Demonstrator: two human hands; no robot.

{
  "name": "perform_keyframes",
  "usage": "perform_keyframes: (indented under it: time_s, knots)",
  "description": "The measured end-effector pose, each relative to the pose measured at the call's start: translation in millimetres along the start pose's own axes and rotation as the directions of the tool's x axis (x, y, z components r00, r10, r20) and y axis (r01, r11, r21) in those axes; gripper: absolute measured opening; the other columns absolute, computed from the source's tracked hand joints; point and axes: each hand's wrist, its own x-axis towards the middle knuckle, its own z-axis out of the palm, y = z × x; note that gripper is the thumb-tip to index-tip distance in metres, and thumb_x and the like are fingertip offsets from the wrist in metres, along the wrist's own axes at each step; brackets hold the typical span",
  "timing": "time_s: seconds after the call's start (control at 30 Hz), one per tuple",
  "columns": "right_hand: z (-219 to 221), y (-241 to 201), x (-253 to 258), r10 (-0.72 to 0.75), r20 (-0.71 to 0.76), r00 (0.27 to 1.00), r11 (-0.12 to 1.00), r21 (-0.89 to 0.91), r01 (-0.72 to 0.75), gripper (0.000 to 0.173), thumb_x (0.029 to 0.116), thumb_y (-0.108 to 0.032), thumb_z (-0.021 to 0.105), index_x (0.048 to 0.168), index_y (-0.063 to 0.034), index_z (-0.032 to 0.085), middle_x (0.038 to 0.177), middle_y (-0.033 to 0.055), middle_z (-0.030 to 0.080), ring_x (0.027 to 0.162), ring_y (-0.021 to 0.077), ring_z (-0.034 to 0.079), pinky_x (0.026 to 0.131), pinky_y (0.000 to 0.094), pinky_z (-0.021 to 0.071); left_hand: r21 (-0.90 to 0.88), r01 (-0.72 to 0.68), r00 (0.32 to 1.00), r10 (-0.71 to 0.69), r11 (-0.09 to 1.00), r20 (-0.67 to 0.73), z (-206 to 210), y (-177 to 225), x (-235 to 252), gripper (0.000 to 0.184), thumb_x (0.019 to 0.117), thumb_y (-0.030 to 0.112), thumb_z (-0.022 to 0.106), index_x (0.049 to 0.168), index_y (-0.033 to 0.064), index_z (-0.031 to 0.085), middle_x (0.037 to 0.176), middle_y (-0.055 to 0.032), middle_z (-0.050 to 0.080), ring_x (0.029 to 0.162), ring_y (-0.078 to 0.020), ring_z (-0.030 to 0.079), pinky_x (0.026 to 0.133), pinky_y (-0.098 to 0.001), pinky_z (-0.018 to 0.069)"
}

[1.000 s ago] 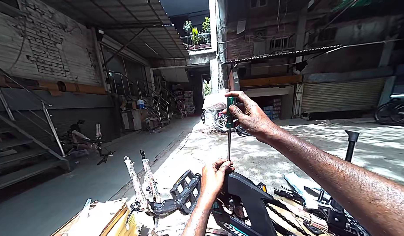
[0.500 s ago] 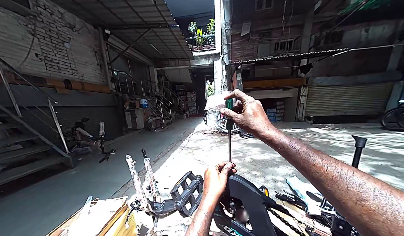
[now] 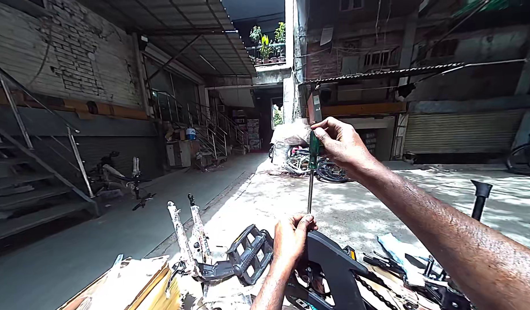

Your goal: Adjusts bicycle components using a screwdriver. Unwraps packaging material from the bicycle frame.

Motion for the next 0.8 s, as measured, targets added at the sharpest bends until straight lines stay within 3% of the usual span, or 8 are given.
perform_keyframes:
  time_s: [0.07, 0.23, 0.33, 0.4, 0.53, 0.6, 0.73, 0.8]
  knots:
    - [-1, -1, -1, -0.036, 0.024, 0.999, 0.990, 0.140, 0.033, 0.020, 0.1059, -0.017, 0.056, 0.119, -0.0059, 0.065, 0.097, 0.0091, 0.073, 0.077, 0.0181, 0.073, 0.072, 0.0386, 0.0644, -0.029, -0.018, 1.000, 0.018, 0.999, 0.000, -1, 0, 0, 0.022, 0.1034, 0.021, 0.062, 0.093, 0.0099, 0.079, 0.086, 0.0001, 0.078, 0.082, -0.0100, 0.074, 0.083, -0.0327, 0.0596]
    - [1, -19, -4, -0.148, -0.180, 0.972, 0.938, -0.337, 0.080, 0.024, 0.0935, -0.036, 0.073, 0.097, -0.0127, 0.069, 0.072, 0.0020, 0.061, 0.064, 0.0182, 0.058, 0.062, 0.0455, 0.0457, -0.076, -0.015, 0.999, 0.018, 0.997, 0.030, -5, -2, -3, 0.023, 0.1050, 0.020, 0.059, 0.099, 0.0083, 0.078, 0.091, -0.0019, 0.079, 0.085, -0.0111, 0.075, 0.084, -0.0322, 0.0594]
    - [1, -15, -7, -0.094, -0.063, 0.994, 0.981, -0.173, 0.082, 0.021, 0.1052, -0.032, 0.057, 0.107, -0.0134, 0.067, 0.090, 0.0017, 0.070, 0.077, 0.0139, 0.068, 0.072, 0.0395, 0.0574, -0.045, -0.026, 0.999, 0.027, 0.999, 0.023, -5, 0, -3, 0.024, 0.1058, 0.020, 0.057, 0.099, 0.0091, 0.078, 0.091, 0.0000, 0.079, 0.084, -0.0094, 0.074, 0.083, -0.0314, 0.0589]
    - [-1, -10, -9, -0.109, -0.033, 0.993, 0.994, -0.009, 0.109, 0.018, 0.1041, -0.023, 0.059, 0.114, -0.0101, 0.067, 0.097, 0.0049, 0.073, 0.080, 0.0152, 0.071, 0.073, 0.0373, 0.0610, -0.031, -0.034, 0.999, 0.035, 0.999, 0.025, -4, -1, -3, 0.024, 0.1061, 0.020, 0.057, 0.099, 0.0097, 0.078, 0.091, 0.0006, 0.079, 0.084, -0.0090, 0.074, 0.084, -0.0317, 0.0589]
    - [-1, -22, -12, -0.189, -0.193, 0.963, 0.935, -0.335, 0.117, 0.021, 0.0910, -0.030, 0.075, 0.099, -0.0114, 0.069, 0.078, 0.0035, 0.066, 0.068, 0.0173, 0.062, 0.064, 0.0431, 0.0499, 0.012, -0.025, 0.999, 0.025, 1.000, 0.038, -5, -4, -3, 0.026, 0.1069, 0.024, 0.056, 0.102, 0.0124, 0.078, 0.092, 0.0024, 0.079, 0.084, -0.0086, 0.074, 0.082, -0.0336, 0.0582]
    - [-2, -25, -13, -0.151, -0.140, 0.979, 0.939, -0.329, 0.098, 0.026, 0.0960, -0.036, 0.072, 0.106, -0.0118, 0.070, 0.088, 0.0045, 0.069, 0.077, 0.0174, 0.066, 0.072, 0.0433, 0.0534, 0.004, -0.026, 0.999, 0.026, 1.000, 0.046, -6, -4, -2, 0.026, 0.1069, 0.023, 0.055, 0.101, 0.0117, 0.078, 0.093, 0.0013, 0.079, 0.085, -0.0098, 0.074, 0.082, -0.0344, 0.0586]
    - [-5, -11, -7, -0.077, 0.022, 0.997, 0.996, 0.037, 0.077, 0.019, 0.1027, -0.019, 0.062, 0.117, -0.0077, 0.067, 0.099, 0.0064, 0.073, 0.083, 0.0150, 0.072, 0.077, 0.0367, 0.0624, -0.022, -0.029, 0.997, 0.031, 0.999, 0.065, -7, -3, -3, 0.027, 0.1074, 0.024, 0.054, 0.103, 0.0116, 0.078, 0.094, -0.0004, 0.079, 0.085, -0.0119, 0.074, 0.081, -0.0356, 0.0586]
    - [-5, -15, -2, -0.092, -0.040, 0.995, 0.977, -0.195, 0.083, 0.018, 0.0968, -0.025, 0.070, 0.109, -0.0120, 0.072, 0.087, 0.0023, 0.074, 0.074, 0.0140, 0.071, 0.070, 0.0386, 0.0601, -0.013, -0.034, 0.995, 0.035, 0.999, 0.090, -8, -7, -4, 0.028, 0.1077, 0.026, 0.054, 0.106, 0.0136, 0.079, 0.096, 0.0004, 0.079, 0.086, -0.0118, 0.073, 0.081, -0.0365, 0.0579]
